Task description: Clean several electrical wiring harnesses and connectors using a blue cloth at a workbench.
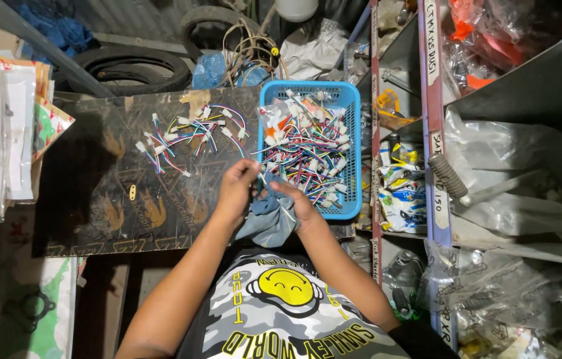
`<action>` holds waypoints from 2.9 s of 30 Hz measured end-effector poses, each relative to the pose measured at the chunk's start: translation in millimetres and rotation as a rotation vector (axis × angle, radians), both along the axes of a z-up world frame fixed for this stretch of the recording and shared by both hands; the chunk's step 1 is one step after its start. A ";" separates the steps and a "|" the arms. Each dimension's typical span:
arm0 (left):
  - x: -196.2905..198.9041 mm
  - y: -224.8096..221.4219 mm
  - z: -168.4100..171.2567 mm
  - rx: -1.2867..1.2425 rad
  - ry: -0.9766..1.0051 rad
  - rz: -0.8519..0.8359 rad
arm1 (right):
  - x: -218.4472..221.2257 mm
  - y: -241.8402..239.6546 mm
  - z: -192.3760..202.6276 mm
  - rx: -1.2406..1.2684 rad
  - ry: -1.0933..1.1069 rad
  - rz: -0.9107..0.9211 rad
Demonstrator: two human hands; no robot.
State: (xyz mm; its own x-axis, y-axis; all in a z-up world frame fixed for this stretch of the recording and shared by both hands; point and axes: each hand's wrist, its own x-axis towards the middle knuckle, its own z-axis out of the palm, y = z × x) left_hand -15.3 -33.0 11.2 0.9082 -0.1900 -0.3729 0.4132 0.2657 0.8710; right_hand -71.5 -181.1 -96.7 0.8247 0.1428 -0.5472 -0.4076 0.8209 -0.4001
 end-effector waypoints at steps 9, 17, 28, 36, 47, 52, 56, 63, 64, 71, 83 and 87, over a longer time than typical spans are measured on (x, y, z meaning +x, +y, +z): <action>30.0 18.9 5.2 0.051 -0.007 0.297 | -4.1 7.6 17.2 -0.111 -0.085 0.021; 10.3 7.6 -7.1 0.147 -0.068 0.241 | -3.3 6.2 62.2 -0.110 -0.031 -0.042; 3.2 12.9 -34.0 0.344 -0.203 -0.044 | 4.3 5.1 37.1 -0.089 -0.006 -0.068; -6.3 12.7 -31.3 0.340 -0.193 -0.023 | -14.7 9.0 60.8 -0.204 0.088 -0.094; -5.6 10.8 -36.5 0.292 -0.185 -0.049 | -1.5 16.3 50.6 -0.416 0.028 0.017; 1.1 7.1 -36.1 0.218 -0.147 -0.023 | -4.1 5.1 38.0 -0.352 -0.024 -0.002; 12.1 29.6 -36.8 0.293 -0.111 0.165 | -6.5 13.8 21.6 -0.335 -0.098 0.101; 18.5 43.1 -31.6 0.134 0.057 0.419 | -19.1 49.1 63.8 -0.414 -0.033 0.062; 16.8 45.7 -44.1 0.134 0.057 0.422 | -22.0 50.1 61.7 -0.414 -0.033 0.064; 4.1 42.5 -41.9 0.014 0.095 0.139 | -27.1 65.8 76.8 -0.279 0.047 -0.003; 5.8 46.9 -45.3 0.160 0.031 -0.095 | -31.1 86.4 101.8 -0.335 0.082 -0.154; -11.2 25.5 -12.5 0.396 -0.328 -0.399 | -35.5 77.8 83.2 -0.481 0.090 -0.368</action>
